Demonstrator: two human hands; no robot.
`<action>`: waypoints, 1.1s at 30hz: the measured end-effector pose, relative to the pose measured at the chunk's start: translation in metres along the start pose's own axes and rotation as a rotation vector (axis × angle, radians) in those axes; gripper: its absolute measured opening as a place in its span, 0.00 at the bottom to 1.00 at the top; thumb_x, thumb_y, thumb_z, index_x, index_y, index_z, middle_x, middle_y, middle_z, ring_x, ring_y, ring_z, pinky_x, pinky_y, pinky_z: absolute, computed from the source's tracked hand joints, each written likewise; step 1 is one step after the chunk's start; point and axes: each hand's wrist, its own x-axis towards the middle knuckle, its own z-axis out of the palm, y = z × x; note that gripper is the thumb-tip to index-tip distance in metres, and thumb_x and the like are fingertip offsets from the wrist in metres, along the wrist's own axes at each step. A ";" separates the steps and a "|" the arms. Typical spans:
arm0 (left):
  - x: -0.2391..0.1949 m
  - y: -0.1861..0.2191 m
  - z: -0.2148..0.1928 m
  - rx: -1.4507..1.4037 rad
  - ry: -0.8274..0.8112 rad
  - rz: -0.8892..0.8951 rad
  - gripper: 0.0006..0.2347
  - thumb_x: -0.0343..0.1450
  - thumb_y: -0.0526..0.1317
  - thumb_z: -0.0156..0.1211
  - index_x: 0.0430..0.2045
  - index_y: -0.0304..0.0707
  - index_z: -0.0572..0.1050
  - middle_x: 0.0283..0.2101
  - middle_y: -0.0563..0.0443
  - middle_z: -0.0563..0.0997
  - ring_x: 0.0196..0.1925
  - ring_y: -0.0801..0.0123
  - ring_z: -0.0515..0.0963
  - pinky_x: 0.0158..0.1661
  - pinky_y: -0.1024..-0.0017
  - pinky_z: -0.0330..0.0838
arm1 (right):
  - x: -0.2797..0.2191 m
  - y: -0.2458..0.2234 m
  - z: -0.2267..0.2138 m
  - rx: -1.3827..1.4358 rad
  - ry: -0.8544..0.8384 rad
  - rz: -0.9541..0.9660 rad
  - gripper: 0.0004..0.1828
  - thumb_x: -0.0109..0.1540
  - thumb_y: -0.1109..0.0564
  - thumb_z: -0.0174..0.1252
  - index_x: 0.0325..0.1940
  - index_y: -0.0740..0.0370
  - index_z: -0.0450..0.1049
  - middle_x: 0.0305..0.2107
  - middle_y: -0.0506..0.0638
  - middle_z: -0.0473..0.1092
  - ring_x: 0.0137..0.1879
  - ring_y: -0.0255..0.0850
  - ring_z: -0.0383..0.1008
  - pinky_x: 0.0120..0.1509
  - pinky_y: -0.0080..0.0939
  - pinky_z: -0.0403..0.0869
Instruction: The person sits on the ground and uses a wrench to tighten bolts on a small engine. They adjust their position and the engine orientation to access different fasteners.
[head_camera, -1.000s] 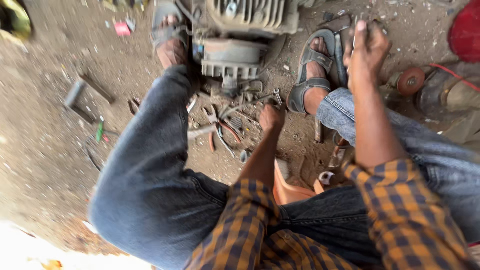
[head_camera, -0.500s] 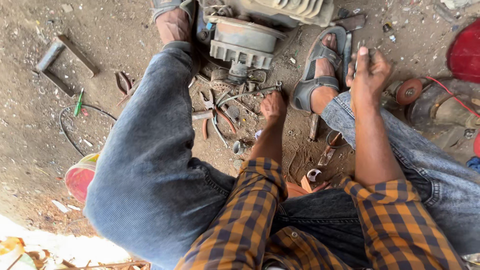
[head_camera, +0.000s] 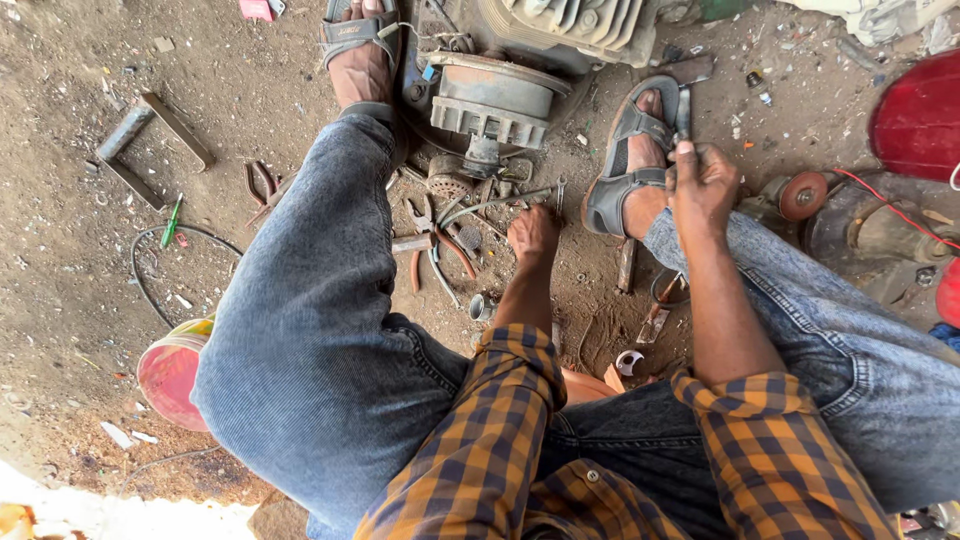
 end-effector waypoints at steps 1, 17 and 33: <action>0.002 0.001 0.001 0.039 0.002 0.009 0.06 0.74 0.39 0.57 0.30 0.39 0.78 0.24 0.54 0.79 0.19 0.76 0.70 0.17 0.74 0.64 | 0.000 0.002 0.003 -0.059 -0.003 -0.016 0.11 0.73 0.56 0.57 0.36 0.60 0.73 0.21 0.42 0.68 0.22 0.27 0.63 0.22 0.30 0.61; 0.006 0.031 -0.003 -0.152 0.013 0.052 0.13 0.81 0.41 0.46 0.34 0.34 0.77 0.25 0.47 0.81 0.19 0.70 0.75 0.19 0.69 0.70 | 0.009 0.011 0.010 -0.074 -0.023 -0.021 0.13 0.73 0.56 0.57 0.34 0.61 0.72 0.21 0.42 0.68 0.22 0.27 0.62 0.22 0.32 0.60; -0.057 0.111 -0.152 -1.329 0.025 0.621 0.08 0.76 0.33 0.58 0.47 0.29 0.77 0.37 0.46 0.86 0.37 0.72 0.84 0.40 0.72 0.79 | 0.034 0.023 0.000 -0.078 -0.098 -0.386 0.12 0.69 0.60 0.61 0.55 0.63 0.83 0.39 0.49 0.79 0.41 0.30 0.76 0.41 0.30 0.75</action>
